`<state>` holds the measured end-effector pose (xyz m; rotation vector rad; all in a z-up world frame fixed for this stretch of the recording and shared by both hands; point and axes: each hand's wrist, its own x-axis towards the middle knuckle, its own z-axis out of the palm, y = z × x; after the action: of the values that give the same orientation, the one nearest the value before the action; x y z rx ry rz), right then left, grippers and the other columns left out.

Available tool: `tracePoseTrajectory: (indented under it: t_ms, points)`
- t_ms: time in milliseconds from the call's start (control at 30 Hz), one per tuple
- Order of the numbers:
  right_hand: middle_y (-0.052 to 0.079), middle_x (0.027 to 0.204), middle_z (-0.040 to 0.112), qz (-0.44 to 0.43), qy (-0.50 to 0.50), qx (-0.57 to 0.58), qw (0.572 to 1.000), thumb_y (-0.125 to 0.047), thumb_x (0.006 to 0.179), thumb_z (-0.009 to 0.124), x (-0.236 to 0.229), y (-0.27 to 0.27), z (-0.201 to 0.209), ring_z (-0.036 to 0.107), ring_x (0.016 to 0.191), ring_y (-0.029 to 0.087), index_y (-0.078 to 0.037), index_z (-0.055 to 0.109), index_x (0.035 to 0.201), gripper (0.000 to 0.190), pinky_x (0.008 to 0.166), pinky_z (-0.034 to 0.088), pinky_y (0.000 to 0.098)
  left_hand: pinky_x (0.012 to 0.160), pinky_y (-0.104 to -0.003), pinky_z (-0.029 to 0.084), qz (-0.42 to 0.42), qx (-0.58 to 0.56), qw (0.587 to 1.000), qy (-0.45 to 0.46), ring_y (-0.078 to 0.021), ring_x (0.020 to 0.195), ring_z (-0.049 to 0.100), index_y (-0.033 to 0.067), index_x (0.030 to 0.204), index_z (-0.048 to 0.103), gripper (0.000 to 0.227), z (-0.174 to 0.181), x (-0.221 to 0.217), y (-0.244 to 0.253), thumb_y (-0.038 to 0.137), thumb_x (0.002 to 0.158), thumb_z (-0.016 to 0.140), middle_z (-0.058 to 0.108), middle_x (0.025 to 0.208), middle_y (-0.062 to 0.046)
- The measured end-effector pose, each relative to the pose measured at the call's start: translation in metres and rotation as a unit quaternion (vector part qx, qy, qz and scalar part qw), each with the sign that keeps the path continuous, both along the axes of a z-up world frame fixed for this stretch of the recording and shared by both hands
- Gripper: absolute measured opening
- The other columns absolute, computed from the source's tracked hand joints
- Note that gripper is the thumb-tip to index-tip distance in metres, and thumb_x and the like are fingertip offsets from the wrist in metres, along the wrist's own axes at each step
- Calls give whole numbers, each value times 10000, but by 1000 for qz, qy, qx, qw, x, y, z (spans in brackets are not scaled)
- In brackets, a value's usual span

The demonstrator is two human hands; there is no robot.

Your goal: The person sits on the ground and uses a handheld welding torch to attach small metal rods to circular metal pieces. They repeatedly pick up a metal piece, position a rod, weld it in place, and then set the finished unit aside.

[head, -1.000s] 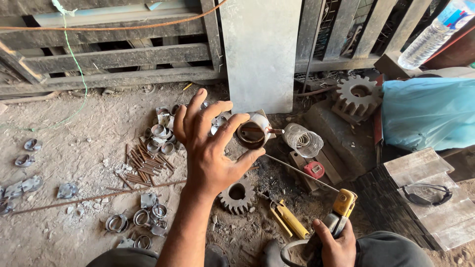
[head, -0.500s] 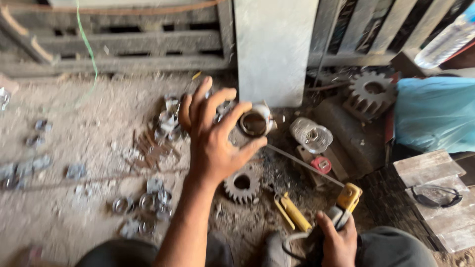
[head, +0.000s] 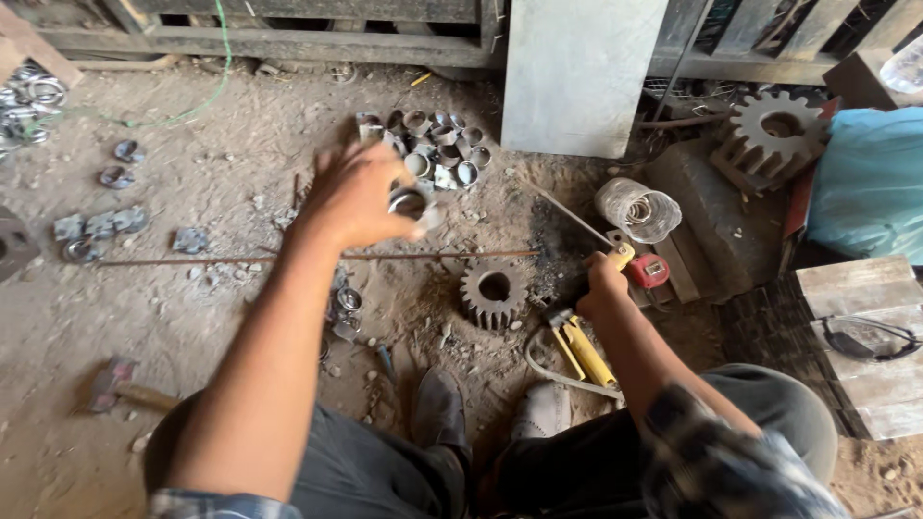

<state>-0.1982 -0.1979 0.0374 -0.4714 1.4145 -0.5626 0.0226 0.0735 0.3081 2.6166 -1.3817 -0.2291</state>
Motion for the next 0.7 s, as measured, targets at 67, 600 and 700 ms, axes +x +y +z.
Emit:
tracePoseTrajectory:
  t_ms: [67, 600, 700]
  points:
    - [140, 1011, 667, -21, -1, 11, 1000, -159, 794, 688, 1, -4, -23, 675, 801, 298, -15, 562, 1174, 426, 766, 587, 521, 1174, -513, 301, 35, 30, 999, 12, -240, 1288, 542, 213, 1100, 740, 639, -27, 22, 29, 431, 547, 974, 628, 1302, -25]
    - [85, 1078, 698, -38, 13, 30, 999, -168, 901, 635, 20, -33, -101, 732, 955, 283, -91, 612, 1135, 248, 837, 583, 667, 1142, -558, 345, 383, 158, 903, 116, -263, 1403, 419, 232, 1459, 482, 881, -231, 130, 156, 415, 727, 938, 441, 1540, -59]
    - [63, 1076, 695, -61, 5, 52, 997, -205, 941, 609, 14, -46, -123, 739, 978, 257, -108, 617, 1166, 246, 855, 587, 674, 1107, -536, 429, 406, 88, 901, 123, -257, 1374, 486, 283, 1515, 470, 784, -244, 144, 154, 188, 815, 810, 493, 1514, -54]
